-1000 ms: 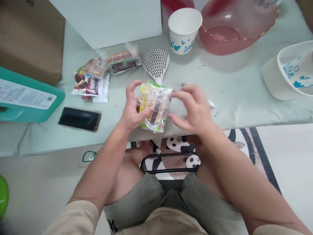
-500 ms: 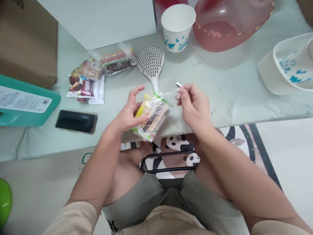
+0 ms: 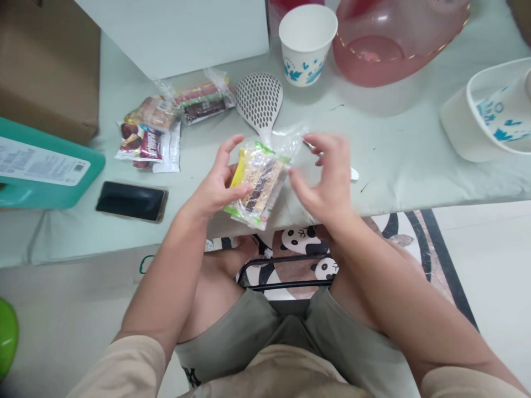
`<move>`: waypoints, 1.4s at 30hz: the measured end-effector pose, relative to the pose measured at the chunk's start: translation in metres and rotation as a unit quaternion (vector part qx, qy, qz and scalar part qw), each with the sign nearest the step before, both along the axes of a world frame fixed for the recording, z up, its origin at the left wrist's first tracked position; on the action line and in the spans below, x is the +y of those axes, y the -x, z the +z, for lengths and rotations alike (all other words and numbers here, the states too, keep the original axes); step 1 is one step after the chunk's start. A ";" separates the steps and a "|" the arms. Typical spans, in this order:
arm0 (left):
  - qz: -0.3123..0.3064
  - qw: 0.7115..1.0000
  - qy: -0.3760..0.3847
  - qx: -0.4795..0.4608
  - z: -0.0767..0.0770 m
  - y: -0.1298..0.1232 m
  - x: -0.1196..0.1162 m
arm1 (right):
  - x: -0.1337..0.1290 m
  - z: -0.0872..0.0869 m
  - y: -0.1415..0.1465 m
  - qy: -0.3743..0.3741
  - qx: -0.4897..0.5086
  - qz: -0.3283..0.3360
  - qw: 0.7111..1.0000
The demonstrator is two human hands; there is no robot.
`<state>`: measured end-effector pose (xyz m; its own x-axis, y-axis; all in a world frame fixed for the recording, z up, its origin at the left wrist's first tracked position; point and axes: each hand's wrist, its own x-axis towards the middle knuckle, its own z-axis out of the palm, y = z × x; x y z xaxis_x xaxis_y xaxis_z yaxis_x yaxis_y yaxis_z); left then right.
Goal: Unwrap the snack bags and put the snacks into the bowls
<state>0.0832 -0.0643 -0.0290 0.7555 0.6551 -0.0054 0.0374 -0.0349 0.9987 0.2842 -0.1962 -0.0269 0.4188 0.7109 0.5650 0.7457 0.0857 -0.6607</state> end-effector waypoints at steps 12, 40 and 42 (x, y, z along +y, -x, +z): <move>-0.242 0.959 0.081 0.125 0.020 0.018 0.009 | 0.000 0.004 0.006 0.111 0.047 0.028 0.992; 0.133 0.988 0.042 -0.060 -0.036 -0.004 0.015 | 0.002 -0.007 0.052 0.058 -0.090 0.121 0.987; 0.145 0.986 0.044 -0.070 -0.040 -0.005 0.017 | 0.002 -0.008 0.053 0.052 -0.087 0.110 0.989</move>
<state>0.0878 -0.0476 -0.0688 0.5332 0.8458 0.0190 -0.1044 0.0435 0.9936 0.2316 -0.1946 -0.0351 0.1494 0.8326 0.5334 0.8202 0.1970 -0.5371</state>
